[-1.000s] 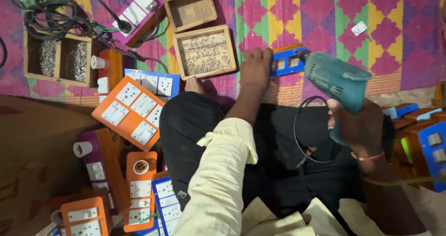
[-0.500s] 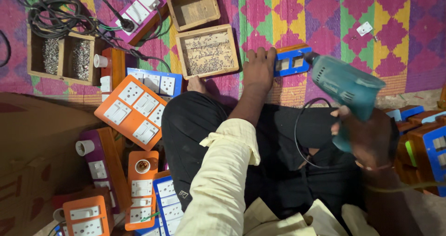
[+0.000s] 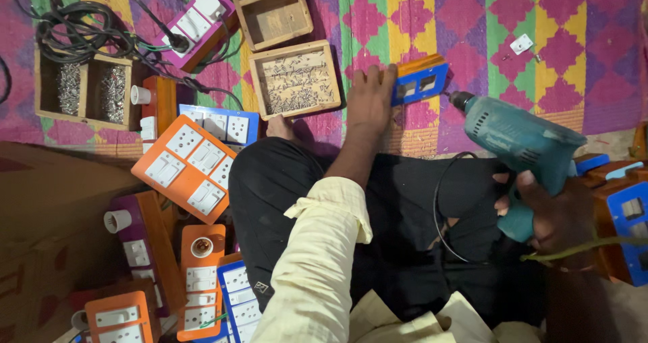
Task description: The person sits on a patterned mat and uses a corded power drill to make holes in multiple colorful plastic switchboard frames. They handle each frame individually, drilling into the recessed areas, then set the finished pieces aside.
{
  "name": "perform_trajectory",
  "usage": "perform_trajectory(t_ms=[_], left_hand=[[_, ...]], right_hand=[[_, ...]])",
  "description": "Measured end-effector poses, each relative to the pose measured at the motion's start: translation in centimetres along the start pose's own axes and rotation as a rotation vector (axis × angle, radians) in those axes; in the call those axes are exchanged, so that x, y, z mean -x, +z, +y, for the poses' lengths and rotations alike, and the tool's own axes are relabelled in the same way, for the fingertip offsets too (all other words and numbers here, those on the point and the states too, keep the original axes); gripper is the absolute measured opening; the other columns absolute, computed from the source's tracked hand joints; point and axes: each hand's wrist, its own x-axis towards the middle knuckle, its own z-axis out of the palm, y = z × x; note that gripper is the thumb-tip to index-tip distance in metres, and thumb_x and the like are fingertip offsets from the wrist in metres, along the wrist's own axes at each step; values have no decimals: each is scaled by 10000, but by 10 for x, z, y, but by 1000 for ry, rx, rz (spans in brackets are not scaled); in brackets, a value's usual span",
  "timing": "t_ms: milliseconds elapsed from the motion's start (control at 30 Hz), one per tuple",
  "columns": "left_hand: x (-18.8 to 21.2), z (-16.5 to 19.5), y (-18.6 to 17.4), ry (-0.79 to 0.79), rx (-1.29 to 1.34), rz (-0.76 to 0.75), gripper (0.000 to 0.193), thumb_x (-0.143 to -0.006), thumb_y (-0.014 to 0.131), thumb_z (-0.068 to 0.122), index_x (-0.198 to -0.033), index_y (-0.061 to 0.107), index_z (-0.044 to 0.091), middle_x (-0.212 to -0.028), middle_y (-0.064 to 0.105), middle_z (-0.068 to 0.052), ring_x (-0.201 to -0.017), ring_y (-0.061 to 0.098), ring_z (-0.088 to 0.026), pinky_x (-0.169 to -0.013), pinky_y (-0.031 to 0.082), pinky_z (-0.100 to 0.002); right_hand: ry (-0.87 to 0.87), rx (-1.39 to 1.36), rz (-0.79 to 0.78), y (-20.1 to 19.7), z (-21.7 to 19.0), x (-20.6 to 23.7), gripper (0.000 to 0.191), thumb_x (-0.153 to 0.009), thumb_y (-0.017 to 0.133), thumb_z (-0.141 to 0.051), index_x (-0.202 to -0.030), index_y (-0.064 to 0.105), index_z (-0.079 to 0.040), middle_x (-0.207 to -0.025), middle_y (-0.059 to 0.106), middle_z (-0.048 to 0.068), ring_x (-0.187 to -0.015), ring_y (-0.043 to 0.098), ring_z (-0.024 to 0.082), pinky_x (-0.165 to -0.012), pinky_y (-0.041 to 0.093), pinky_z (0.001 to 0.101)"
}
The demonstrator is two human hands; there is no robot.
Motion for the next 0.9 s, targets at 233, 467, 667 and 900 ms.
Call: perform_trajectory(t_ms=[233,467,667,900], left_hand=[[-19,-25,6,-139,218,-262,731,-849,674,76,-1536,454,192,-1151,608,-193,-1094,616,-394,-929,535,-473],[-25,-53,11,-33,239,-330,770,-758,778,187,-1481,512,208,-1216,669,-178,-1067,679,-398,-933,562,-453],[-19,-52,14,-5,157,-307,789,-704,832,230,-1437,544,199,-1191,676,-137,-1067,668,-381,-954,539,-459],[-14,-48,16,-64,181,-284,862,-528,875,253,-1330,585,128,-1198,641,-154,-1046,603,-432,-915,516,-476]], right_hand=[[47,17,-91,8,14,-26,430,-963,684,-305,-1223,649,36,-981,743,135,-648,656,187,-544,526,341],[12,471,-140,44,6,-26,400,-908,690,-392,-1016,767,-14,-687,742,115,-638,718,178,-618,531,301],[-21,590,-121,67,-6,-24,390,-902,707,-398,-918,747,-11,-652,729,97,-639,726,168,-626,546,325],[66,613,-72,61,-6,-23,402,-899,718,-403,-955,760,-7,-688,750,115,-649,733,191,-637,556,333]])
